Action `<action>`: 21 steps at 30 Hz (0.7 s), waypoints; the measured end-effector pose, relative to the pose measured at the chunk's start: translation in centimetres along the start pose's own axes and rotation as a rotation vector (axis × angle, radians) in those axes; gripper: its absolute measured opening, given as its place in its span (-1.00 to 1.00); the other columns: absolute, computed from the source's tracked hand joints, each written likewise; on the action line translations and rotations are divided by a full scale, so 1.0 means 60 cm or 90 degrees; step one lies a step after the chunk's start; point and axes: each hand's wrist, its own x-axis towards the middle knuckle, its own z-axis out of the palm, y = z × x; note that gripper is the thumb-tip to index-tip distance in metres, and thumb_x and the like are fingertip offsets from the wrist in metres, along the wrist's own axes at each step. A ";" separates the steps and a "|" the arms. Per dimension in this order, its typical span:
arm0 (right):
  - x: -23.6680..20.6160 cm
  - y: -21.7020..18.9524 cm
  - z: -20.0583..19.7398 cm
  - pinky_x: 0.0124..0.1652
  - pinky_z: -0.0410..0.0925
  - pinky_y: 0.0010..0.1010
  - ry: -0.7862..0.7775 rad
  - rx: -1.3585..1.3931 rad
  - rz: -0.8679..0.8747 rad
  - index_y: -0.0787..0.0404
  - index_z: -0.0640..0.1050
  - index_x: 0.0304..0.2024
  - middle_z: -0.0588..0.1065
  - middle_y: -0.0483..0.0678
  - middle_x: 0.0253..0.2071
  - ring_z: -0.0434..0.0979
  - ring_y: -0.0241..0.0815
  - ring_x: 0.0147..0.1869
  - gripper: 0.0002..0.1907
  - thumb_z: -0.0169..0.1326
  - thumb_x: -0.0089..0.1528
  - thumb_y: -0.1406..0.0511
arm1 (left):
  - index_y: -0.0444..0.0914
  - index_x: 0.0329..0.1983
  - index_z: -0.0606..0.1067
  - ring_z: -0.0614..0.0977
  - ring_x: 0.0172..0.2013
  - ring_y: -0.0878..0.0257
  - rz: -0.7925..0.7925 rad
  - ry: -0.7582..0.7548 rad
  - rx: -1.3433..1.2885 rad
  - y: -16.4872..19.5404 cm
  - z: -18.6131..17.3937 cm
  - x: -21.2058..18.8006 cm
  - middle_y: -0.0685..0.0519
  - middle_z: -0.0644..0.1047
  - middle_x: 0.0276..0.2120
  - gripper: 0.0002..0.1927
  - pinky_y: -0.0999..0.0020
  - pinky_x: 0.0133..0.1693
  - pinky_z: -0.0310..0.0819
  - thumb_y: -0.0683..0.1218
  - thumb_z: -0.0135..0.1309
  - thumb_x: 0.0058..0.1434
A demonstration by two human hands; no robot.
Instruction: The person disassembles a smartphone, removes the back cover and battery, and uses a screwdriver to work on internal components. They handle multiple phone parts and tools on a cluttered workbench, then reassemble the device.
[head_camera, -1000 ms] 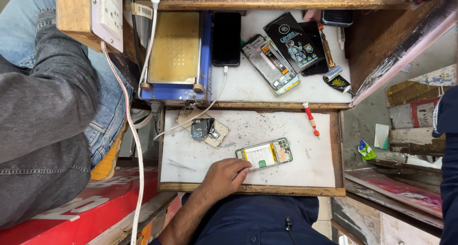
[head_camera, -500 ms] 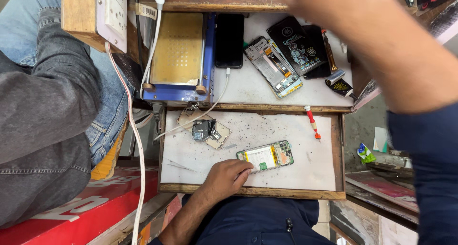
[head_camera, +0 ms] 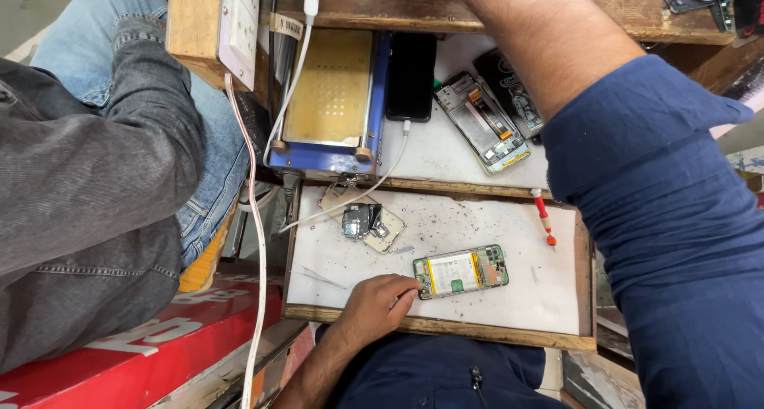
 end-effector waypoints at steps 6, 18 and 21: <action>0.002 0.042 0.049 -0.40 0.43 -0.33 -0.005 0.138 0.083 0.27 0.63 -0.09 0.59 0.05 -0.39 0.55 -0.14 -0.39 -0.63 -0.05 0.47 0.13 | -0.24 -0.11 0.61 0.72 -0.24 0.01 0.009 -0.005 0.008 0.013 0.007 0.006 -0.09 0.68 -0.24 -0.84 0.20 -0.21 0.61 -0.12 0.15 0.28; -0.262 0.050 0.186 -0.21 0.54 -0.42 0.043 0.907 -0.071 0.25 0.23 0.42 0.57 0.08 -0.01 0.69 -0.08 -0.02 -0.48 -0.02 0.48 0.20 | -0.34 0.02 0.56 0.69 -0.26 0.30 -0.100 0.091 -0.283 0.043 -0.042 0.057 -0.01 0.67 -0.29 -0.77 0.36 -0.19 0.61 -0.17 0.05 0.35; -0.311 0.030 0.214 -0.14 0.56 -0.39 0.042 0.974 0.022 0.26 0.25 0.40 0.59 0.09 -0.07 0.70 -0.06 0.00 -0.50 -0.04 0.46 0.23 | -0.37 0.11 0.49 0.64 -0.26 0.33 -0.091 0.117 -0.392 0.066 -0.051 0.089 0.01 0.63 -0.28 -0.72 0.41 -0.16 0.59 -0.17 0.01 0.39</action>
